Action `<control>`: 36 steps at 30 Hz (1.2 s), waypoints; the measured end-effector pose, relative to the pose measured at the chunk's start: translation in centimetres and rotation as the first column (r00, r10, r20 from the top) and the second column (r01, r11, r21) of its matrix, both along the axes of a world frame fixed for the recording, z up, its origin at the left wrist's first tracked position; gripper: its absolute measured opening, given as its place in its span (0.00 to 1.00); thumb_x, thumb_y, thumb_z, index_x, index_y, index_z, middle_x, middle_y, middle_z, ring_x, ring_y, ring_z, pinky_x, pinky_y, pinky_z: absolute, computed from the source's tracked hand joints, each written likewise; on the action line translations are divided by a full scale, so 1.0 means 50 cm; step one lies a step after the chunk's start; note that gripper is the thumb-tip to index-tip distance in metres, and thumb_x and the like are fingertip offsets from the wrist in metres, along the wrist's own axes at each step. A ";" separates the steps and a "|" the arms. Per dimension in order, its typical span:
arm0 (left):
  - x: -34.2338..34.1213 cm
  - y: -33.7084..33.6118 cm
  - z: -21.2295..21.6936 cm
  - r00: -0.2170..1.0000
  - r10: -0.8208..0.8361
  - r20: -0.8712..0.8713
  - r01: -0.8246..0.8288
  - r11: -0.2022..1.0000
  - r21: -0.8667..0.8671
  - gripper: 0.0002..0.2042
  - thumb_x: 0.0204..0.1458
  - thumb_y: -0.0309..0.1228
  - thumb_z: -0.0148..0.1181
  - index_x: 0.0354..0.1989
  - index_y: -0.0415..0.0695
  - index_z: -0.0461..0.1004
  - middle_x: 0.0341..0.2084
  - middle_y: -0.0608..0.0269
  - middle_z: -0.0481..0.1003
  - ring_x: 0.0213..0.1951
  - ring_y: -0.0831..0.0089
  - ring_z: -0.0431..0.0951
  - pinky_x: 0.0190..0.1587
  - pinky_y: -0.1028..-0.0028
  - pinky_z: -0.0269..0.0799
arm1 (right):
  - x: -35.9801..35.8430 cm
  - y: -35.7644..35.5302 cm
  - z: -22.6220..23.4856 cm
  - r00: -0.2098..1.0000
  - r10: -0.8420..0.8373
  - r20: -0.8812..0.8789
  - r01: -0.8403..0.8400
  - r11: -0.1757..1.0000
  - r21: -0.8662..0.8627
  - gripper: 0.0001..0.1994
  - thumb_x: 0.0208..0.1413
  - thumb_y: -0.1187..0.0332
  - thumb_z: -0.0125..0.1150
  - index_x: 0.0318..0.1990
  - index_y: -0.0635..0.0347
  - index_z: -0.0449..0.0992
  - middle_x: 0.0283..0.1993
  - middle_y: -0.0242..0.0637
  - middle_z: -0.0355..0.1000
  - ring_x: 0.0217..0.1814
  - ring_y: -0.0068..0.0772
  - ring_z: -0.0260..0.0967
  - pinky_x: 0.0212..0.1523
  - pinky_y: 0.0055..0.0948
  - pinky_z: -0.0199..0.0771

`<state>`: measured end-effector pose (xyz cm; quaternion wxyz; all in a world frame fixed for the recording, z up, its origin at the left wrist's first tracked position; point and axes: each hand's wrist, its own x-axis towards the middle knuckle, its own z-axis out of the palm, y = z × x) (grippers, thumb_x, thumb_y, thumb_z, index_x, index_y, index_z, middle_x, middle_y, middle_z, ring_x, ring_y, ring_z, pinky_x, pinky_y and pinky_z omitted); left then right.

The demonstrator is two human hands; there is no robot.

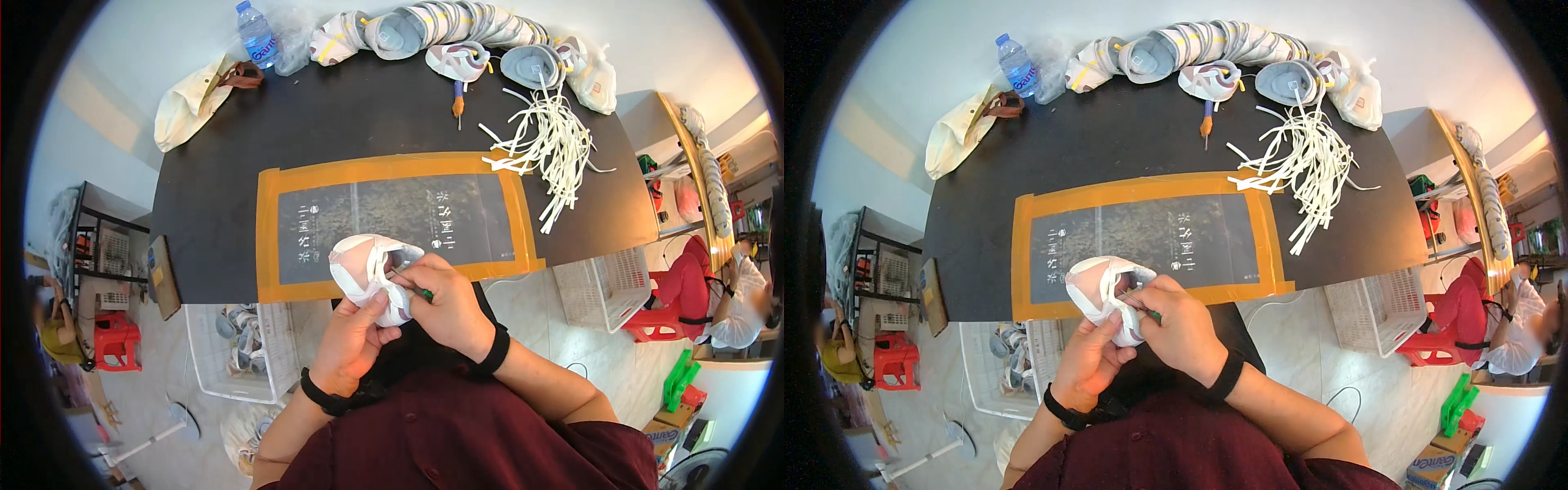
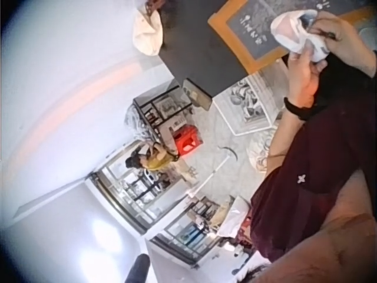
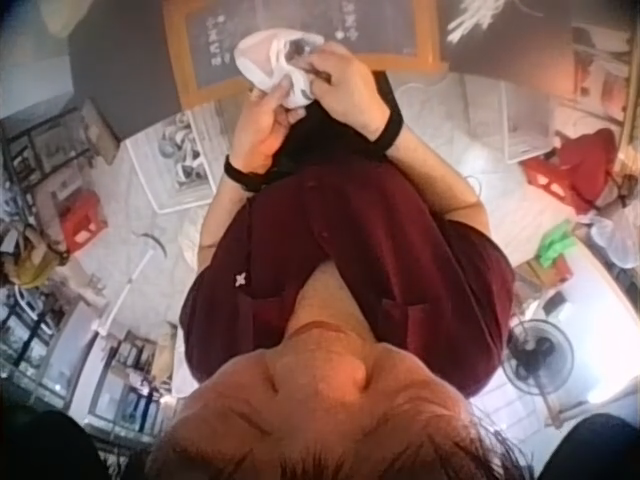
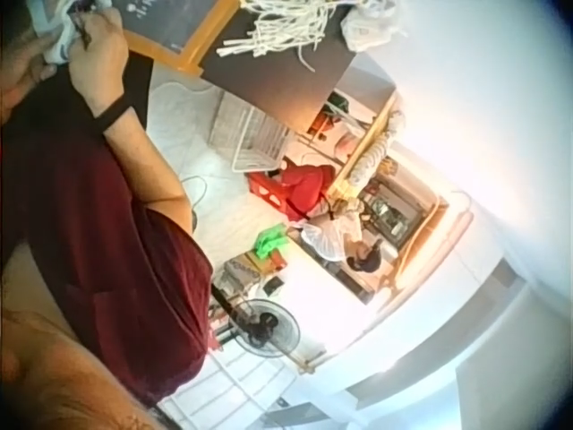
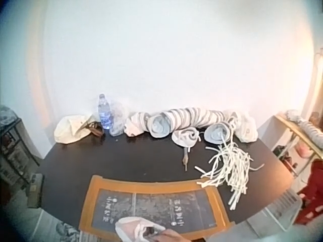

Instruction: Manually assembling or prepping a white and pink shoe upper/lining component.

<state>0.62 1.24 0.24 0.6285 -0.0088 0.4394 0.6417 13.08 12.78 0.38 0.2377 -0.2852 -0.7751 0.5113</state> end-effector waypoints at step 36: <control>-0.042 0.033 0.054 0.946 0.208 -0.249 -0.205 0.978 0.038 0.11 0.59 0.32 0.59 0.49 0.48 0.72 0.38 0.70 0.78 0.33 0.84 0.75 0.25 0.82 0.66 | 0.021 0.065 0.034 0.957 0.255 -0.136 -0.229 0.957 0.177 0.05 0.54 0.74 0.58 0.37 0.58 0.76 0.36 0.36 0.71 0.36 0.39 0.72 0.37 0.33 0.73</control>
